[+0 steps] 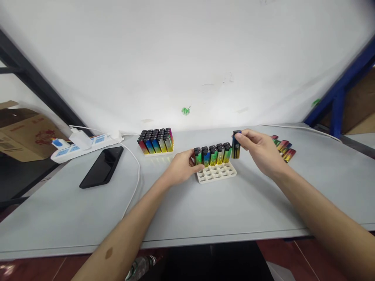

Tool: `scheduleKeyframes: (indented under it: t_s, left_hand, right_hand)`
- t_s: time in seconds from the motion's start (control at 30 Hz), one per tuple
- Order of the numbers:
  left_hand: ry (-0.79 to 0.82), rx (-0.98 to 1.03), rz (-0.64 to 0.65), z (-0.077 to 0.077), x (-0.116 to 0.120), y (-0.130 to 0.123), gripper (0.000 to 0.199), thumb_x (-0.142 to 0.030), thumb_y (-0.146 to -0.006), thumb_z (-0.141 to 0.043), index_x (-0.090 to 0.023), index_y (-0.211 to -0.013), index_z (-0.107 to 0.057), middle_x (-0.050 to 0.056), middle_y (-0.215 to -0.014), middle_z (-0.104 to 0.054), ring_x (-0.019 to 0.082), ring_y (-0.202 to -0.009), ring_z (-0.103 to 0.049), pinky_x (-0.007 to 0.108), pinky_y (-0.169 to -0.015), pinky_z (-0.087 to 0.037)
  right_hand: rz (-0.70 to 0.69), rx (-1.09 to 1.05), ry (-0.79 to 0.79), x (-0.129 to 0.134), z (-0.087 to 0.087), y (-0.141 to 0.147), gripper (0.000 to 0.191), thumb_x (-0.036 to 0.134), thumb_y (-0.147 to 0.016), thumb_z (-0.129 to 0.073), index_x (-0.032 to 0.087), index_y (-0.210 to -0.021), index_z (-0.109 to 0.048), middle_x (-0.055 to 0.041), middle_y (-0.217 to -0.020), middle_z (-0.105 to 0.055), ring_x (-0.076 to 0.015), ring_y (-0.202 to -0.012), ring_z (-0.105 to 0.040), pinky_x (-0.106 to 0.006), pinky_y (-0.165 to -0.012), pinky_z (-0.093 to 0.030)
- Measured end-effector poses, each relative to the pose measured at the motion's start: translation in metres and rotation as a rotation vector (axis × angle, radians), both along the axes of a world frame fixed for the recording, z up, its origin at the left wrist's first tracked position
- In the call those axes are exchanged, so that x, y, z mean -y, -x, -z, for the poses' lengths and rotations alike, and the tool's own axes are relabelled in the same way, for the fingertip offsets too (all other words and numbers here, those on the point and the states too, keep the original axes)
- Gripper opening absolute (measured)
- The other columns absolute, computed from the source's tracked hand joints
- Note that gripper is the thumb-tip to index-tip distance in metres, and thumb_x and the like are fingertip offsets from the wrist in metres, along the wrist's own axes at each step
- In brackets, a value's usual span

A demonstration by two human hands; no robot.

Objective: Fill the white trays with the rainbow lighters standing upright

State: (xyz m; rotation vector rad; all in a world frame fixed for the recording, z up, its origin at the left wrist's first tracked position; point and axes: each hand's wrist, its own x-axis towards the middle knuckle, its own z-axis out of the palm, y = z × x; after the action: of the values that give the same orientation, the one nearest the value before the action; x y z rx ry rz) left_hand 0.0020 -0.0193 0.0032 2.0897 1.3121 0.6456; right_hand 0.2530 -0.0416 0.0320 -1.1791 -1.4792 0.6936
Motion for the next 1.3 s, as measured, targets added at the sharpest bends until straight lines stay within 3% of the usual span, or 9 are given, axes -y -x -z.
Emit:
scheduleKeyframes:
  t_s: [0.1,0.2,0.3,0.47,0.63,1.03,1.3]
  left_hand:
    - [0.037,0.040,0.017,0.003,0.001,-0.003,0.028,-0.038,-0.075,-0.070,-0.020,-0.090,-0.055,0.000,-0.076,-0.064,0.017,-0.067,-0.060,0.027,-0.057,-0.043]
    - [0.065,0.099,0.041,0.002,0.002,-0.004,0.026,-0.033,-0.075,-0.069,-0.020,-0.092,-0.054,-0.001,-0.075,-0.062,0.016,-0.068,-0.060,0.026,-0.059,-0.045]
    - [0.079,0.128,0.055,-0.001,0.004,-0.004,0.021,-0.026,-0.077,-0.065,-0.020,-0.094,-0.054,-0.002,-0.074,-0.060,0.015,-0.069,-0.059,0.026,-0.061,-0.045]
    - [0.078,0.119,0.078,-0.004,0.007,-0.005,0.022,-0.015,-0.076,-0.056,-0.020,-0.096,-0.053,-0.004,-0.072,-0.056,0.014,-0.068,-0.056,0.025,-0.061,-0.043]
    - [0.068,0.128,0.109,-0.008,0.010,-0.007,0.017,-0.014,-0.075,-0.055,-0.019,-0.091,-0.051,-0.003,-0.075,-0.055,0.013,-0.069,-0.056,0.025,-0.061,-0.043]
    - [0.069,0.101,0.135,-0.009,0.011,-0.007,0.022,-0.016,-0.074,-0.055,-0.020,-0.094,-0.049,-0.002,-0.078,-0.056,0.014,-0.071,-0.057,0.026,-0.061,-0.044]
    - [0.079,0.101,0.132,-0.012,0.014,-0.006,0.031,-0.035,-0.078,-0.065,-0.019,-0.100,-0.051,0.000,-0.088,-0.062,0.017,-0.076,-0.059,0.028,-0.065,-0.046]
  right_hand:
    - [0.017,-0.034,-0.101,0.003,-0.003,-0.003,0.030,0.049,-0.087,-0.061,0.022,-0.075,-0.059,0.0022,-0.059,-0.049,-0.0119,-0.055,-0.043,-0.026,-0.052,-0.037]
    - [0.022,0.022,-0.219,0.006,-0.001,0.001,0.022,0.045,-0.088,-0.063,0.023,-0.090,-0.061,0.0019,-0.063,-0.056,-0.0133,-0.056,-0.051,-0.027,-0.053,-0.042]
    - [0.026,0.259,-0.360,0.012,0.006,0.013,0.023,0.039,-0.085,-0.068,0.022,-0.100,-0.060,-0.0002,-0.073,-0.064,-0.0149,-0.063,-0.060,-0.029,-0.059,-0.048]
    - [0.020,0.615,-0.516,0.020,0.022,0.037,0.020,0.032,-0.088,-0.067,0.021,-0.104,-0.060,0.0031,-0.063,-0.061,-0.0117,-0.051,-0.056,-0.025,-0.052,-0.045]
    - [0.008,0.646,-0.505,0.022,0.028,0.047,0.018,0.034,-0.090,-0.063,0.021,-0.103,-0.061,-0.0001,-0.073,-0.067,-0.0102,-0.049,-0.055,-0.023,-0.049,-0.045]
    - [-0.007,0.613,-0.499,0.023,0.031,0.050,0.019,0.037,-0.092,-0.060,0.020,-0.102,-0.062,-0.0011,-0.073,-0.068,-0.0113,-0.053,-0.057,-0.024,-0.051,-0.045]
    - [-0.025,0.566,-0.470,0.021,0.031,0.049,0.019,0.036,-0.091,-0.060,0.021,-0.103,-0.064,-0.0011,-0.075,-0.068,-0.0117,-0.055,-0.058,-0.025,-0.053,-0.047]
